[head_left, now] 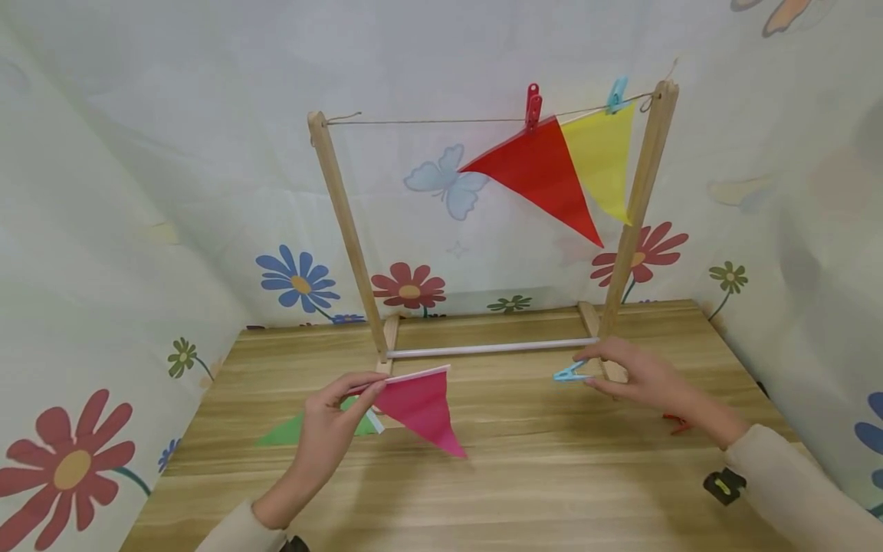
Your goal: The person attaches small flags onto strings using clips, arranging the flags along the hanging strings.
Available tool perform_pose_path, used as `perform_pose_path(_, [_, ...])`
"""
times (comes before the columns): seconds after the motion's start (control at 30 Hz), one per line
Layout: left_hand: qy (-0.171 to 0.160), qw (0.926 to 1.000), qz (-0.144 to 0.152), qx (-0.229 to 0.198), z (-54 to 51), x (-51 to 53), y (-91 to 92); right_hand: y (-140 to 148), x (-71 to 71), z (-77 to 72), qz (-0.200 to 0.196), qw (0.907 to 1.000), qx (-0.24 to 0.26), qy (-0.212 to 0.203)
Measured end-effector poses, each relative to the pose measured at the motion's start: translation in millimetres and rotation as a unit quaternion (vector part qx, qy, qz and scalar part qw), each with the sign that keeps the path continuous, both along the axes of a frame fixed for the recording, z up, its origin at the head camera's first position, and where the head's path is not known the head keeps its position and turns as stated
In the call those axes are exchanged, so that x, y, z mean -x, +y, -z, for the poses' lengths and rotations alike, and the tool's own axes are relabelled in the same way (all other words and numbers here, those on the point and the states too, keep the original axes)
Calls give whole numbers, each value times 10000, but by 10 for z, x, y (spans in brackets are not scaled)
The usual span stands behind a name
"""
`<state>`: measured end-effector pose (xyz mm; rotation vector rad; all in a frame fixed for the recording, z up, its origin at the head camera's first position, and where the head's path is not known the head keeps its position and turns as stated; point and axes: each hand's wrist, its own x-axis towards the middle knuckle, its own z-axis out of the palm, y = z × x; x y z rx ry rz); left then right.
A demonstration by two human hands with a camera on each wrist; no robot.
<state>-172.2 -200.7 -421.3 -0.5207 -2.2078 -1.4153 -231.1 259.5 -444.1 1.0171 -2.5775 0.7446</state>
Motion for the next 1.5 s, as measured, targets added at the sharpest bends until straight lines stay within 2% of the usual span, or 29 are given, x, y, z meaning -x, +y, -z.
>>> perform_pose_path(0.17, [173, 9997, 158, -81, -40, 36, 39, 33, 31, -182, 91, 9996, 47, 265])
perform_pose_path(0.5, [423, 9980, 115, -446, -164, 79, 65, 121, 72, -374, -58, 9948, 119, 1011])
perform_pose_path(0.97, [512, 9982, 99, -292, -268, 121, 100, 64, 70, -545, 5, 9957, 15, 923])
perform_pose_path(1.17, [619, 9979, 103, -146, -343, 138, 131, 44, 70, -649, -138, 9940, -47, 1085])
perform_pose_path(1.33, [707, 9971, 200, -219, -391, 168, 151, 2, 86, -755, -227, 9940, -36, 1072])
perform_pose_path(1.5, [736, 9968, 166, -256, -417, 182, 184, -50, 98, -837, -315, 9935, -3, 1098])
